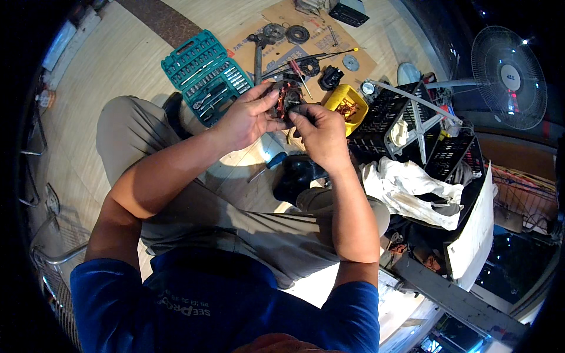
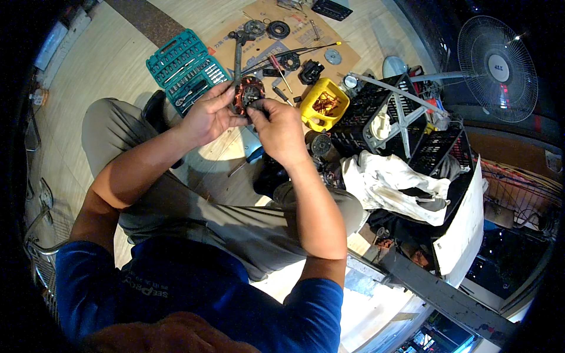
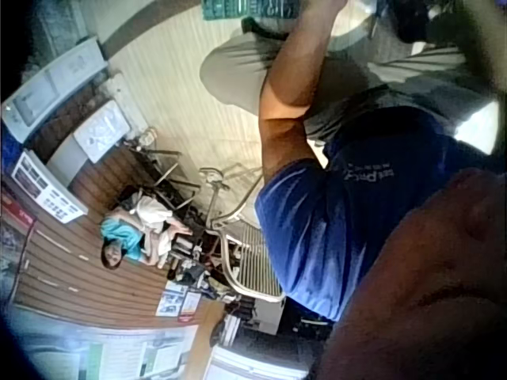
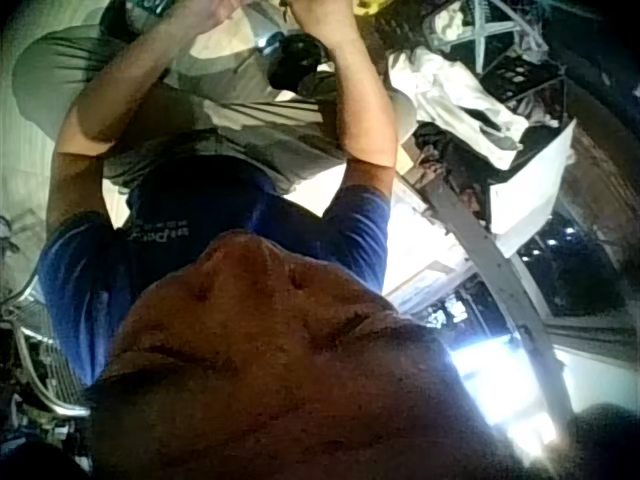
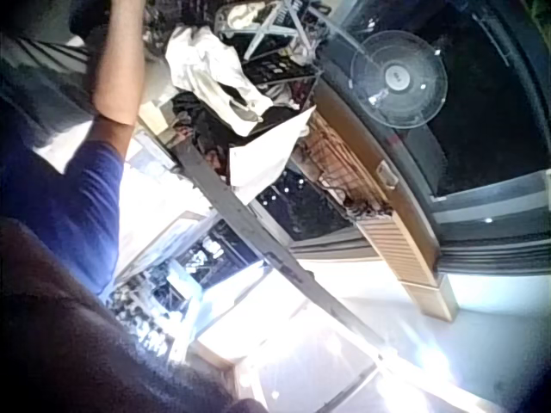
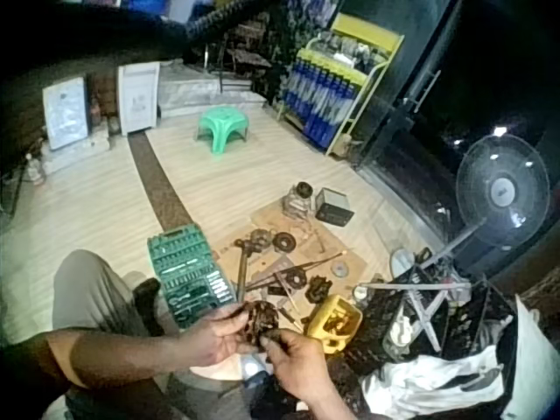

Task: The person works on a fan motor while sitting on the floor, using pliers to manipulate wires and parts of the internal assembly.

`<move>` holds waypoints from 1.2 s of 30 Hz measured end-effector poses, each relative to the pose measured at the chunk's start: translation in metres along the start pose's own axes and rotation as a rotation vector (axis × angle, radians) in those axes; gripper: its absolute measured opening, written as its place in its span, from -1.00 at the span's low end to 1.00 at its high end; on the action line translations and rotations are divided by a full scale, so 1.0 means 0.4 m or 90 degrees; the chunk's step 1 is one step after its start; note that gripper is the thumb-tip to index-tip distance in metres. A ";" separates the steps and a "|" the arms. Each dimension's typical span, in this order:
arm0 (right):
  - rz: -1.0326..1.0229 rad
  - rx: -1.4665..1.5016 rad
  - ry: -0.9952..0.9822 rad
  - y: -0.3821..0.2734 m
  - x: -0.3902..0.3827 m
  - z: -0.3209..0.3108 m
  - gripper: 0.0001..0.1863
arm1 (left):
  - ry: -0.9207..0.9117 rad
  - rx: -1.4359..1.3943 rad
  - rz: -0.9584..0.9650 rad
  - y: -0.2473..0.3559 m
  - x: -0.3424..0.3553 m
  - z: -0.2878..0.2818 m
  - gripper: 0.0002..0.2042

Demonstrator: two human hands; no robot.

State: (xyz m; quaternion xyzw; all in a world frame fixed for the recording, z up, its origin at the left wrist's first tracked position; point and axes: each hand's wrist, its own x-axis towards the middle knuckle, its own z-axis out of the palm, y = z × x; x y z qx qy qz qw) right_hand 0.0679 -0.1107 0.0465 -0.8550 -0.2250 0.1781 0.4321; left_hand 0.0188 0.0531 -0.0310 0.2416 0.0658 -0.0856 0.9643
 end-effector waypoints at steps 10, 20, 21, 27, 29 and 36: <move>-0.024 -0.055 0.045 -0.005 -0.001 0.011 -0.82 | 0.065 0.086 0.060 -0.005 -0.012 0.017 -0.55; -0.027 -0.047 0.084 -0.016 -0.003 0.018 -0.83 | 0.075 0.212 0.089 -0.006 -0.026 0.032 -0.43; -0.029 -0.050 0.085 -0.017 -0.003 0.018 -0.83 | 0.074 0.213 0.088 -0.007 -0.026 0.031 -0.43; -0.018 -0.064 0.099 -0.007 -0.005 0.020 -0.84 | 0.067 0.308 0.144 -0.017 -0.014 0.027 -0.44; -0.020 -0.089 0.106 -0.011 -0.005 0.016 -0.84 | 0.104 0.349 0.168 -0.017 -0.016 0.039 -0.45; -0.058 -0.009 0.127 -0.001 -0.004 0.009 -0.84 | 0.094 0.314 0.140 -0.007 -0.011 0.032 -0.44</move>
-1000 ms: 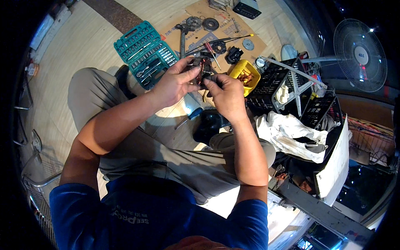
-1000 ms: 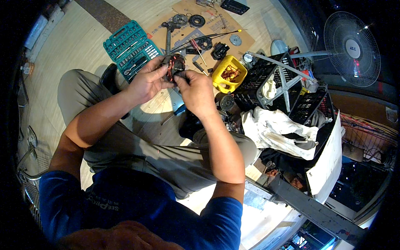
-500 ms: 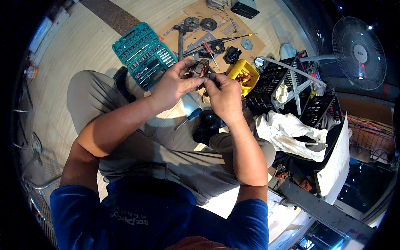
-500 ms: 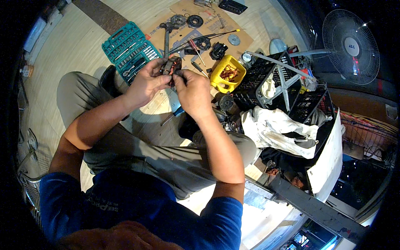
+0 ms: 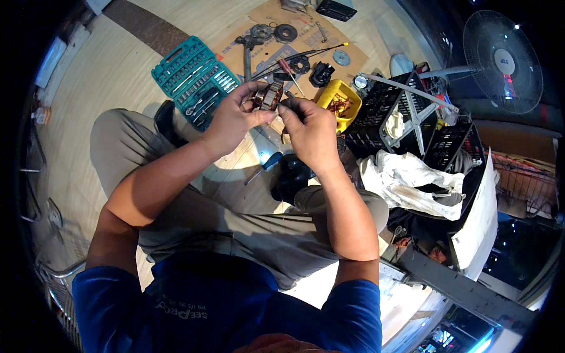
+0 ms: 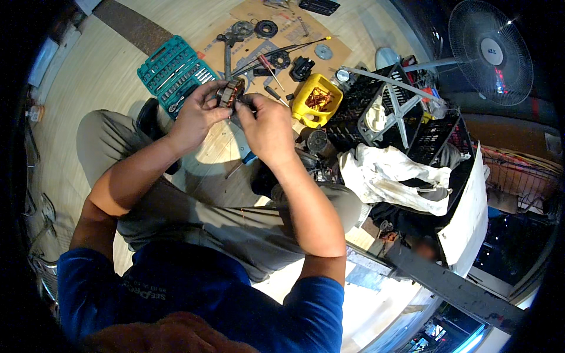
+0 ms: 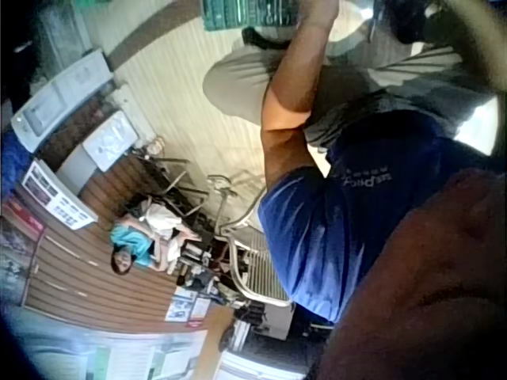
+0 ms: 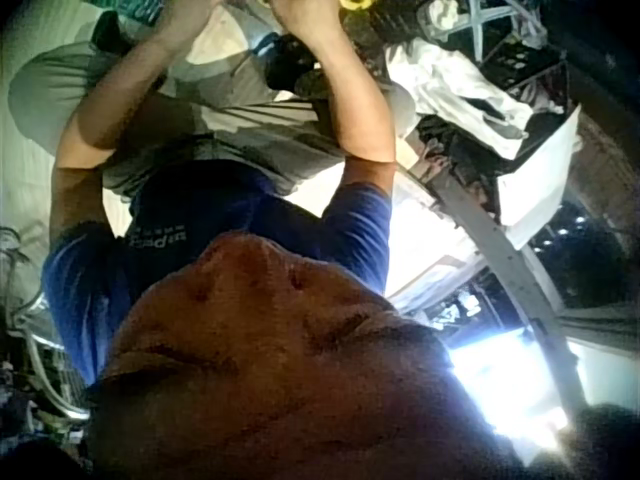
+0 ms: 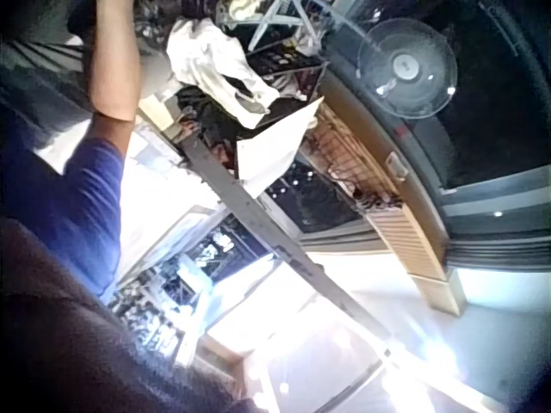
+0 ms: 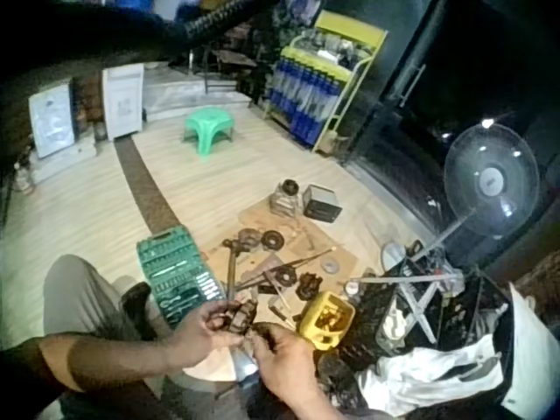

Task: The person works on a fan motor while sitting on the floor, using pliers to manipulate wires and parts of the internal assembly.

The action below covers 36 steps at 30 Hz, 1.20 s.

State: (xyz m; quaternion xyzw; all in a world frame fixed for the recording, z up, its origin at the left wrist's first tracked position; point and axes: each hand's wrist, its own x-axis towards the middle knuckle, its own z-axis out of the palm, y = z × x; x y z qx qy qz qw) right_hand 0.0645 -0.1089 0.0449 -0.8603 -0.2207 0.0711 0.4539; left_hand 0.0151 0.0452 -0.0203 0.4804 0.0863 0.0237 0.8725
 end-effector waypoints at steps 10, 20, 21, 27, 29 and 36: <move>0.015 -0.072 -0.032 -0.007 -0.003 -0.005 -0.86 | -0.046 0.076 0.026 0.005 -0.008 0.006 -0.41; -0.040 -0.029 0.036 0.010 -0.011 0.009 -0.88 | -0.063 0.277 0.178 0.039 -0.021 0.014 -0.35; -0.040 0.006 0.054 0.012 -0.014 0.011 -0.89 | -0.061 0.277 0.181 0.041 -0.022 0.016 -0.35; -0.094 0.003 0.101 0.038 -0.020 0.030 -0.85 | 0.007 0.458 0.319 0.061 -0.028 0.014 -0.39; -0.099 0.024 0.118 0.047 -0.023 0.036 -0.86 | 0.024 0.451 0.341 0.065 -0.032 0.016 -0.40; -0.014 0.172 0.106 0.039 -0.019 0.050 -0.88 | -0.014 0.380 0.245 0.068 -0.039 0.014 -0.36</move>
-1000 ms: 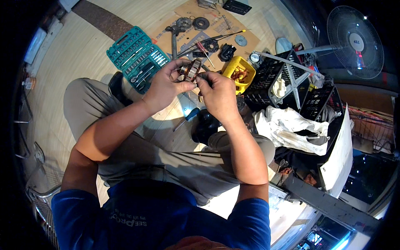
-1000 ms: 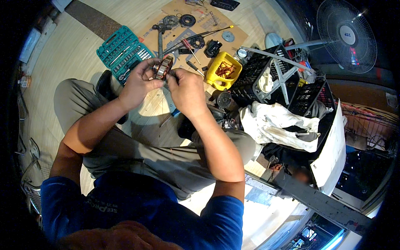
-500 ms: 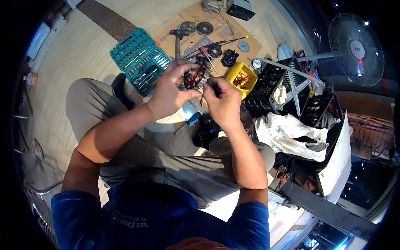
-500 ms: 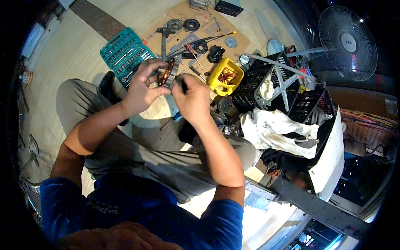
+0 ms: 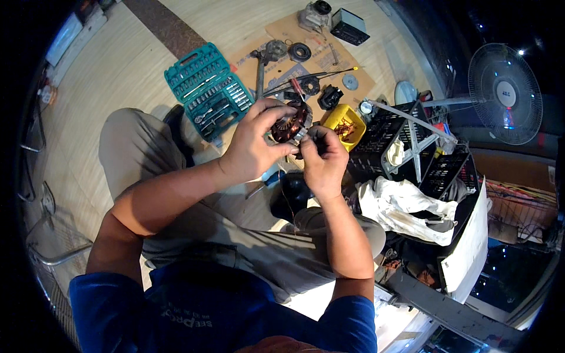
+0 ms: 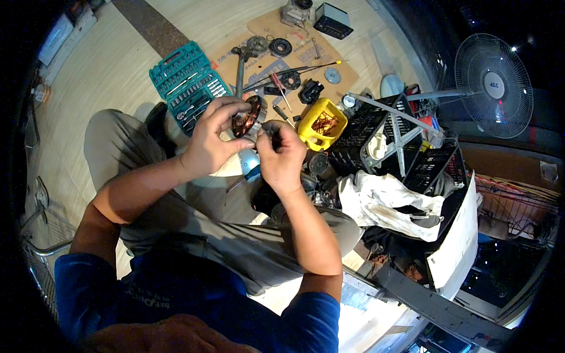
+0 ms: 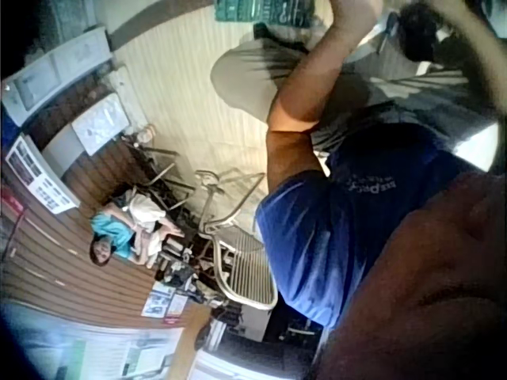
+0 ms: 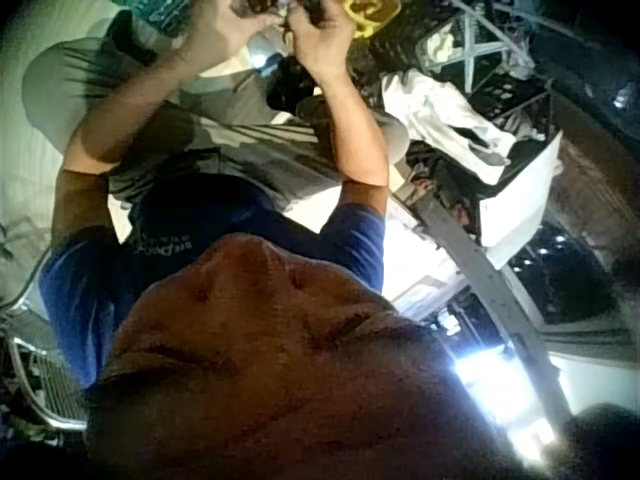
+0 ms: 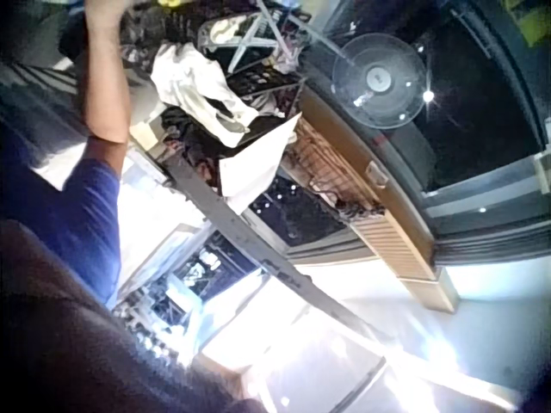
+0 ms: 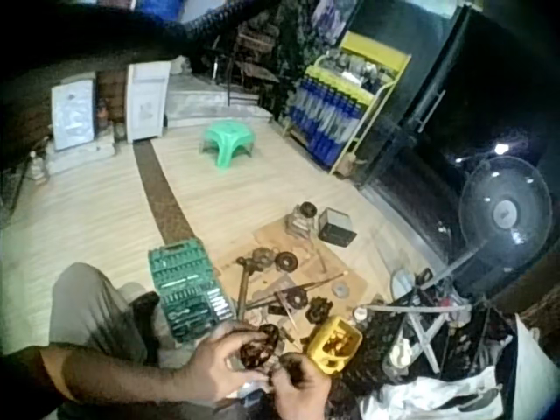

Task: The person works on a fan motor while sitting on the floor, using pliers to manipulate wires and parts of the internal assembly.

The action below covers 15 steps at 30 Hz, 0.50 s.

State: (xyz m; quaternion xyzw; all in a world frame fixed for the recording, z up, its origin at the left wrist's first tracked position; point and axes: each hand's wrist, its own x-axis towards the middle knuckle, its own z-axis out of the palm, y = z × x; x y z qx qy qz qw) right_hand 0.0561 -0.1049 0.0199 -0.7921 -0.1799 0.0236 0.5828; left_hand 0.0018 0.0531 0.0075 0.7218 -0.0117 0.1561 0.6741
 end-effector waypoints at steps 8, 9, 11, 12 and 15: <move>-0.121 -0.065 -0.036 -0.010 0.009 -0.025 -0.86 | 0.002 0.194 0.176 0.039 0.017 -0.032 -0.40; -0.153 -0.096 -0.038 -0.018 0.010 -0.026 -0.85 | 0.004 0.194 0.176 0.040 0.016 -0.034 -0.40; -0.187 -0.126 -0.040 -0.029 0.010 -0.026 -0.85 | -0.007 0.190 0.165 0.045 0.013 -0.035 -0.40; -0.187 -0.135 -0.029 -0.032 0.009 -0.025 -0.84 | -0.006 0.189 0.165 0.045 0.013 -0.034 -0.40; -0.160 -0.152 -0.022 -0.030 0.007 -0.022 -0.84 | 0.003 0.186 0.156 0.039 0.009 -0.032 -0.40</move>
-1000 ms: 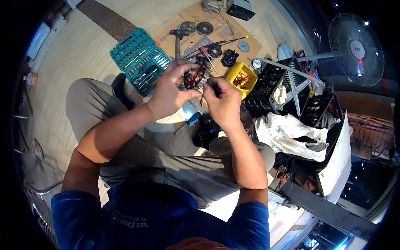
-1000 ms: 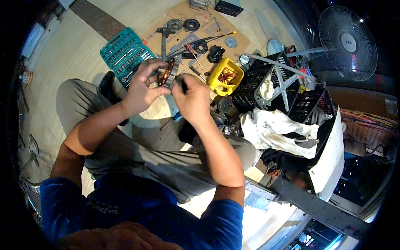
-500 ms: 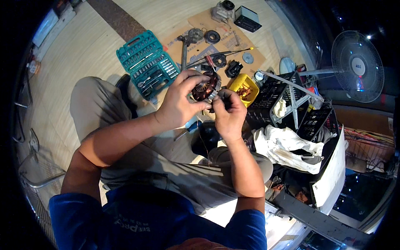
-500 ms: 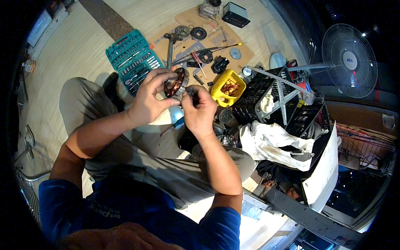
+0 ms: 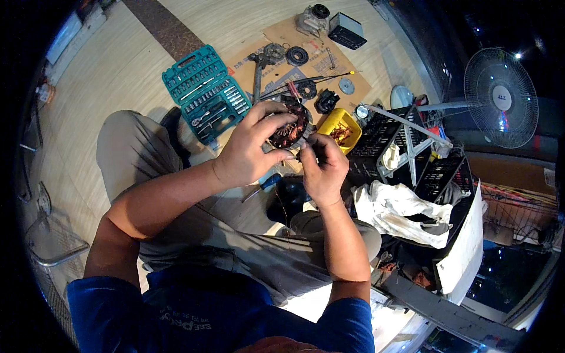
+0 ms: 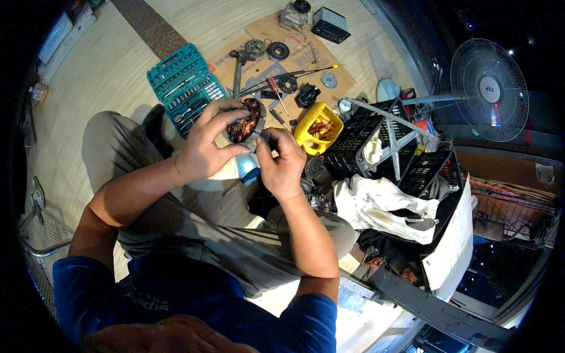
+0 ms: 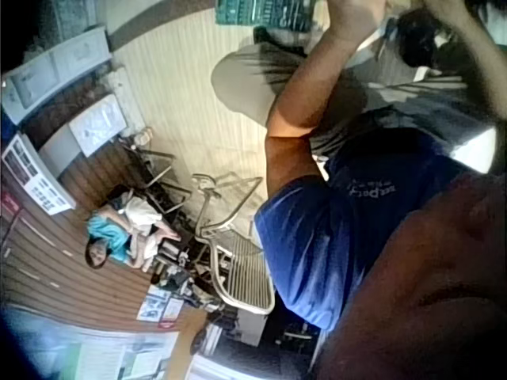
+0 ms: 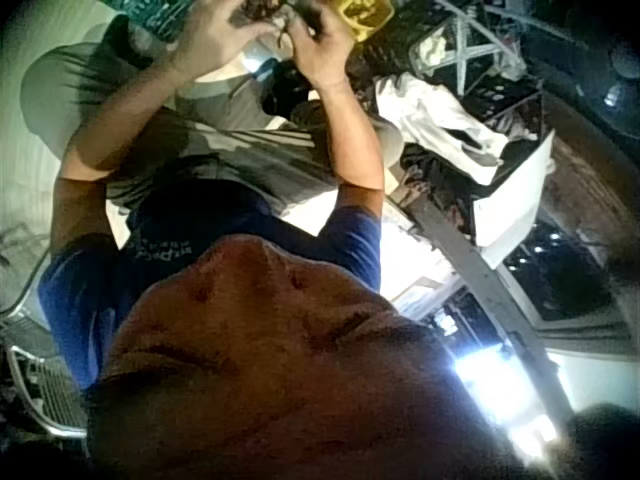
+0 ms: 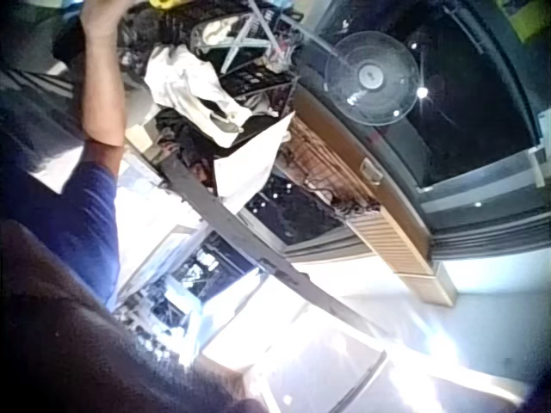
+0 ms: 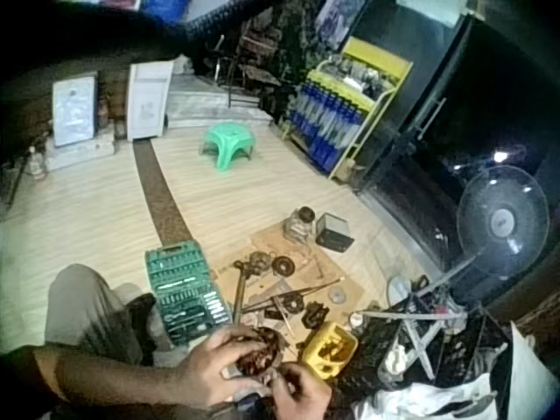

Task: The person works on a fan motor while sitting on the floor, using pliers to manipulate wires and parts of the internal assembly.

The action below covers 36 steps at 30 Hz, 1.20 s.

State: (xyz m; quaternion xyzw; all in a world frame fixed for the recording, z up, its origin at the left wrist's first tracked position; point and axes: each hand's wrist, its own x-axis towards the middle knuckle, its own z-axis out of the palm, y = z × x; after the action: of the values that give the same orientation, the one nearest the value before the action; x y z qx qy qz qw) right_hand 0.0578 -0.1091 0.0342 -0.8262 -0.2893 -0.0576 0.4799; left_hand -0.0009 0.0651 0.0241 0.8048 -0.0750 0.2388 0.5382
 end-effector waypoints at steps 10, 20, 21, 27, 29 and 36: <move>0.319 0.319 -0.191 -0.002 0.024 -0.012 -0.90 | -0.077 -0.456 -0.322 -0.040 -0.006 0.019 -0.40; 0.333 0.311 -0.172 0.003 0.017 -0.018 -0.91 | -0.056 -0.527 -0.410 -0.039 0.001 0.033 -0.40; 0.320 0.308 -0.170 0.004 0.015 -0.018 -0.91 | -0.060 -0.527 -0.411 -0.044 -0.001 0.038 -0.40; 0.295 0.268 -0.166 0.016 0.015 -0.026 -0.89 | -0.070 -0.559 -0.393 -0.061 -0.008 0.047 -0.38; 0.291 0.266 -0.175 0.024 0.014 -0.026 -0.88 | -0.077 -0.470 -0.364 -0.057 -0.006 0.050 -0.38; 0.160 0.083 -0.108 0.024 0.002 -0.021 -0.89 | -0.004 -0.295 -0.202 -0.033 -0.008 0.047 -0.47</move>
State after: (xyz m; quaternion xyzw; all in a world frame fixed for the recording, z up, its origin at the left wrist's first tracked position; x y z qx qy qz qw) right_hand 0.0652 -0.1192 0.0317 -0.8248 -0.2263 0.0913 0.5100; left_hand 0.0071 0.0532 0.0060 0.6627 -0.0018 0.1257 0.7383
